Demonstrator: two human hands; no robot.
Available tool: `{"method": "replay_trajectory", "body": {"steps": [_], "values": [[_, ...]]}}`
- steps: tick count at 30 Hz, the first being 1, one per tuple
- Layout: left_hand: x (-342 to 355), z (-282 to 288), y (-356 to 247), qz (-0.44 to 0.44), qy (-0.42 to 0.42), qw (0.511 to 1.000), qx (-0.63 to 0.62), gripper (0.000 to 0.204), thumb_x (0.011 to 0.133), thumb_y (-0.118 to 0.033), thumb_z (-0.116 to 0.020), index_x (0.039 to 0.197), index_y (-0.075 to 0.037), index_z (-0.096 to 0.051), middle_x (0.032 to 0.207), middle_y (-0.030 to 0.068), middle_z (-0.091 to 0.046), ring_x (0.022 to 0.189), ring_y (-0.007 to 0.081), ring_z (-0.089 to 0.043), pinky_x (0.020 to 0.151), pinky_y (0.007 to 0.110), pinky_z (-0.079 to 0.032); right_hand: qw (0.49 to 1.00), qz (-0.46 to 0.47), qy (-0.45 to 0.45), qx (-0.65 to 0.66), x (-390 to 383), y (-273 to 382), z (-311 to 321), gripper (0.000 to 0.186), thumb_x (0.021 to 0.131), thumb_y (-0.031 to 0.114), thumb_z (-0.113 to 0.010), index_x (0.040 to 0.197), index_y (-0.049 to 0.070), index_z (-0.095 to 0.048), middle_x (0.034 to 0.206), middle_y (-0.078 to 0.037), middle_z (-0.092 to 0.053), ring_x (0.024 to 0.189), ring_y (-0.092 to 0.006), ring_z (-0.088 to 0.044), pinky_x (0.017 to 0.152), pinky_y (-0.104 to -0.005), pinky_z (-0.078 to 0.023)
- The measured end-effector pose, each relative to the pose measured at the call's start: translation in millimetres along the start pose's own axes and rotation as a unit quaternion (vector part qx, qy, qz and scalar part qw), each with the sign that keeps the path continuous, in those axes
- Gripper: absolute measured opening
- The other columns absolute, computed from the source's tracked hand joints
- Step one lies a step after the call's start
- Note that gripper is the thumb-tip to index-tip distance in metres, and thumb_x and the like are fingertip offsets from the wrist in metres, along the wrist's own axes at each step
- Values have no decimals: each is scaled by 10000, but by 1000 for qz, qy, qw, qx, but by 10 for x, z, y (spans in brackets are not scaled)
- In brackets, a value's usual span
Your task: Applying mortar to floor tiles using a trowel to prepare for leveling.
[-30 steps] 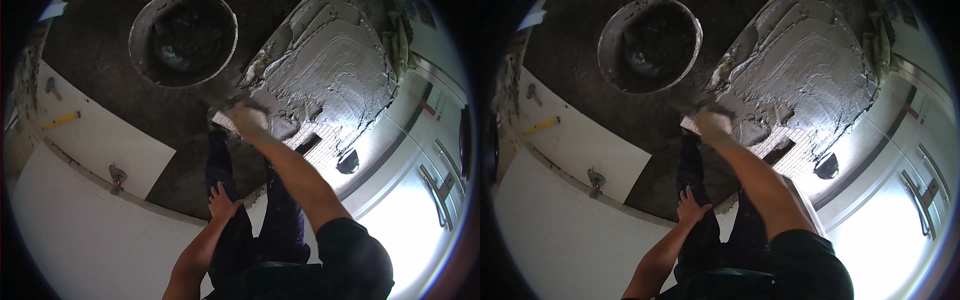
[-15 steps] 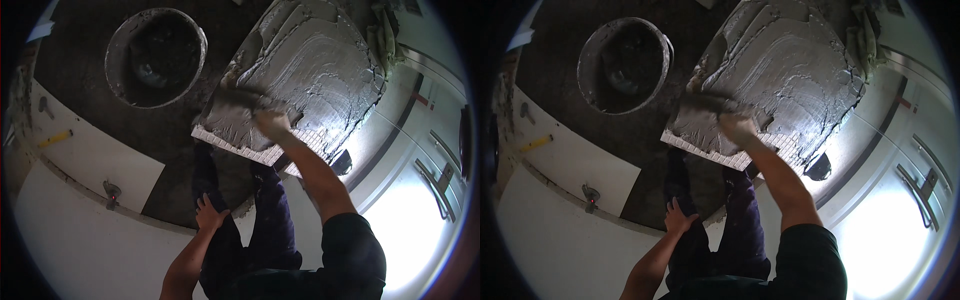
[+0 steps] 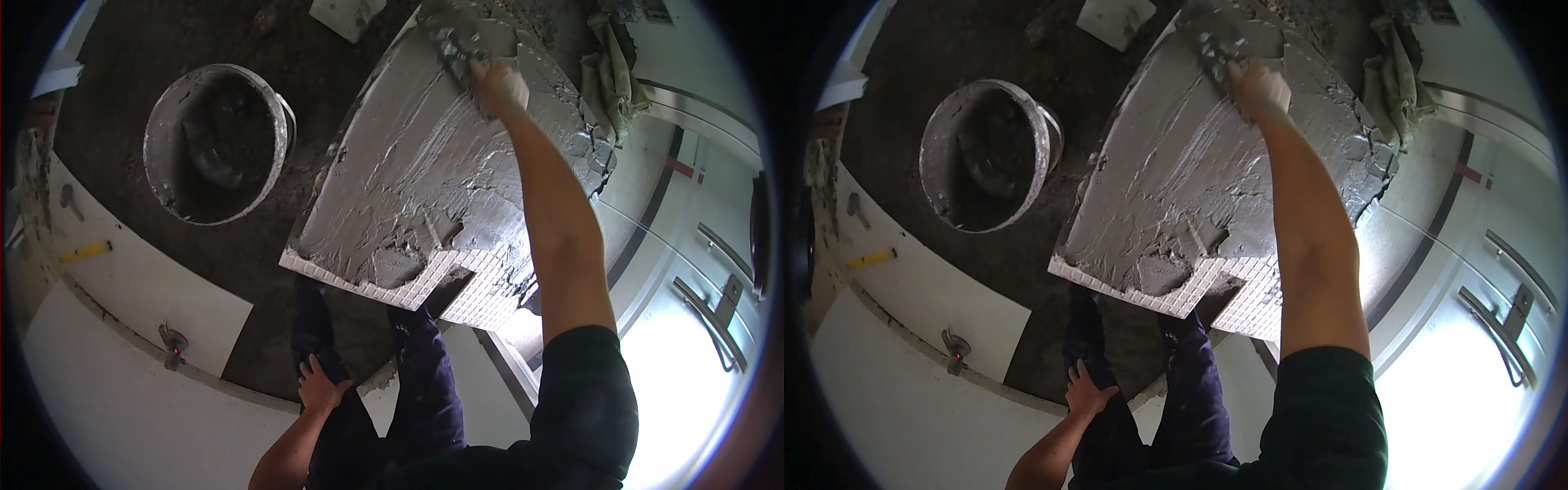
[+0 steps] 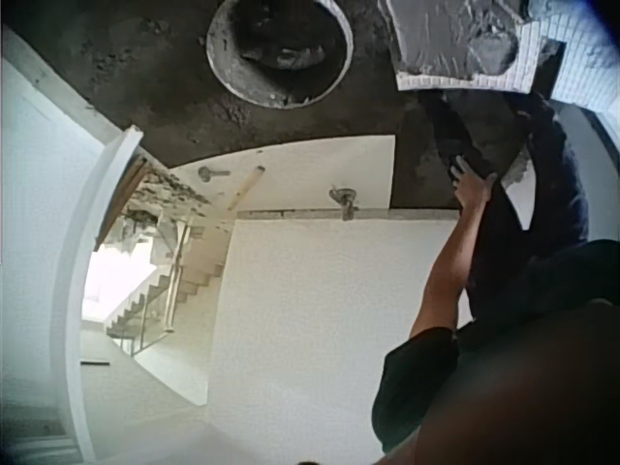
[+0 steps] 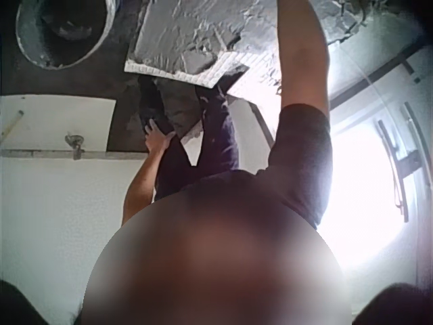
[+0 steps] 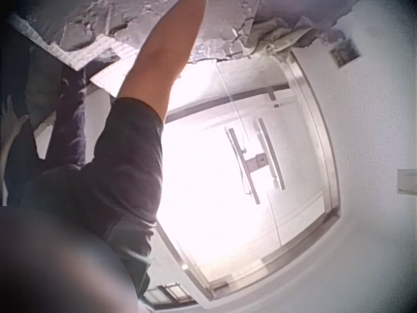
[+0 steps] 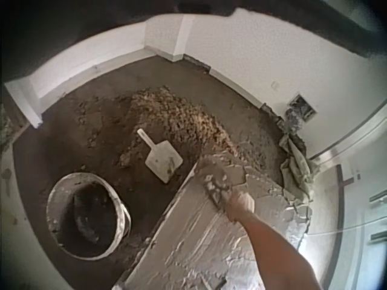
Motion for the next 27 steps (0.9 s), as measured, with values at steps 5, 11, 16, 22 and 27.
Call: {"method": "replay_trajectory", "body": {"steps": [5,11,16,22,27], "values": [[-2,-31,4,-7,-8,1000,-1,1226,753,-488,-885,1635,-73,-142,1631,305,-257,1409,505,-432,1107,555,-439,999,-18,16,47,125,-111,-2,626,979,611,-538,1293,86,-670,1141,-272,-726,1055,-447,-711,935,-526,-557],[10,1,31,-1,2,1000,15,1205,772,-496,-871,1641,-74,-150,1637,301,-263,1407,512,-437,1097,548,-453,963,168,198,73,-1245,99,-597,651,934,659,-603,1319,138,-672,1148,-219,-737,1024,-399,-725,865,-505,-578],[13,53,70,-6,10,1000,15,1195,783,-504,-860,1644,-76,-149,1639,304,-260,1393,513,-454,1089,543,-464,906,129,400,46,-3251,710,-1025,576,998,646,-506,1217,120,-586,968,-223,-746,872,-424,-737,758,-542,-575],[33,117,176,-26,-6,1000,12,1198,758,-501,-877,1623,-69,-168,1608,284,-299,1386,486,-468,1083,535,-484,859,223,446,116,-4329,1311,-1226,537,992,607,-538,1124,93,-618,927,-197,-749,923,-415,-734,788,-551,-564],[13,207,276,-78,-48,995,36,1180,756,-528,-872,1611,-70,-202,1581,279,-338,1368,477,-491,1051,527,-516,896,212,368,132,-4504,1183,-1243,478,983,559,-580,1089,93,-594,846,-175,-740,770,-407,-736,663,-541,-574]]}}
Point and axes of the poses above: each hand's wrist, its own x-axis towards the middle knuckle, its own z-axis out of the back of the hand, y = z × x, the point moved 2 cm from there along x, towards the middle knuckle
